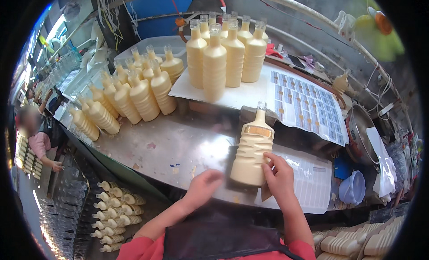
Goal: The person repeatedly picks up cream-colored plastic bottles, peels labels from a sheet, and applies them to the bottle bodies. They smooth each label by hand and place the labeled bottles into a green tray. The process is repeated for multiple bottles.
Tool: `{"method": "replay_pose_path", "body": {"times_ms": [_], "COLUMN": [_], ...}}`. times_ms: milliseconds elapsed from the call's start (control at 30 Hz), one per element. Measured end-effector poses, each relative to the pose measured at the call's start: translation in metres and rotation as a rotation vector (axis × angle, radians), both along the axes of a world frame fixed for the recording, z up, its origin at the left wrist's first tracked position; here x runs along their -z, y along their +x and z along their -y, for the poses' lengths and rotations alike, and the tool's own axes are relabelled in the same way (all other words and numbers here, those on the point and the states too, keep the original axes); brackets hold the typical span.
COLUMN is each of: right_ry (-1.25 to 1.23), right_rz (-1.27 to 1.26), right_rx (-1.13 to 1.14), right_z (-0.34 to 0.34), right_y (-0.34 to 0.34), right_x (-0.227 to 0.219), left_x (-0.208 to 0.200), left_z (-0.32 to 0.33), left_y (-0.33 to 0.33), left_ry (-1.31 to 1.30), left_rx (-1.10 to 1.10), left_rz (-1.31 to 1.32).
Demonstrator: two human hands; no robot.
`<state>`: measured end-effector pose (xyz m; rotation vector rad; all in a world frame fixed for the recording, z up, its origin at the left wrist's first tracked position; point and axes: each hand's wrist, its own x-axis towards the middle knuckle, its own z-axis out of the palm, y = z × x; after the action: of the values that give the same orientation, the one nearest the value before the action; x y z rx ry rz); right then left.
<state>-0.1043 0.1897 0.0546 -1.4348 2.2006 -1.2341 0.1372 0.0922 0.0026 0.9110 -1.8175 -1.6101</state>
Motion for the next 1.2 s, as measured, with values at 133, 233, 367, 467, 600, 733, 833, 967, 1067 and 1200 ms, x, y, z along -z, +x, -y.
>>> {"method": "replay_pose_path", "body": {"times_ms": [133,233,367,467,600,733,833,967,1067,1200], "right_ry": [-0.002,-0.033,-0.035,-0.042,-0.036,-0.099,-0.108,-0.112,-0.119,-0.098], "right_rz": [0.015,-0.016,-0.034,-0.041,-0.053,-0.075,-0.066,0.036,0.061,0.057], "right_rx": [0.015,0.022,0.036,0.026,0.013,0.008,0.042,0.022,-0.008,0.003], "right_z": [-0.002,-0.001,-0.001,0.0,0.0,0.006,0.003,0.001,0.001,0.002], "right_y": [0.001,0.003,0.005,0.005,0.003,0.004,-0.008,-0.011,-0.008,-0.004], "right_x": [0.004,0.005,0.003,-0.002,-0.002,0.008,0.025,0.029,0.031,0.025], "left_x": [-0.003,-0.008,-0.009,-0.007,-0.019,-0.011,-0.015,-0.013,-0.01,-0.004], "left_z": [-0.01,-0.015,-0.021,-0.024,-0.028,-0.033,-0.043,-0.05,-0.056,-0.053], "left_y": [0.005,0.009,0.012,0.013,0.017,0.021,0.019,0.021,0.03,0.037], "left_ry": [-0.009,-0.028,-0.016,0.005,0.037,0.022,-0.055,0.047,0.064,0.039], "left_rx": [0.006,0.01,0.019,0.025,0.022,-0.01,-0.014,0.001,-0.004,-0.036], "left_rz": [0.004,0.024,0.014,-0.018,0.008,0.018,-0.03,-0.045,-0.03,-0.051]}}
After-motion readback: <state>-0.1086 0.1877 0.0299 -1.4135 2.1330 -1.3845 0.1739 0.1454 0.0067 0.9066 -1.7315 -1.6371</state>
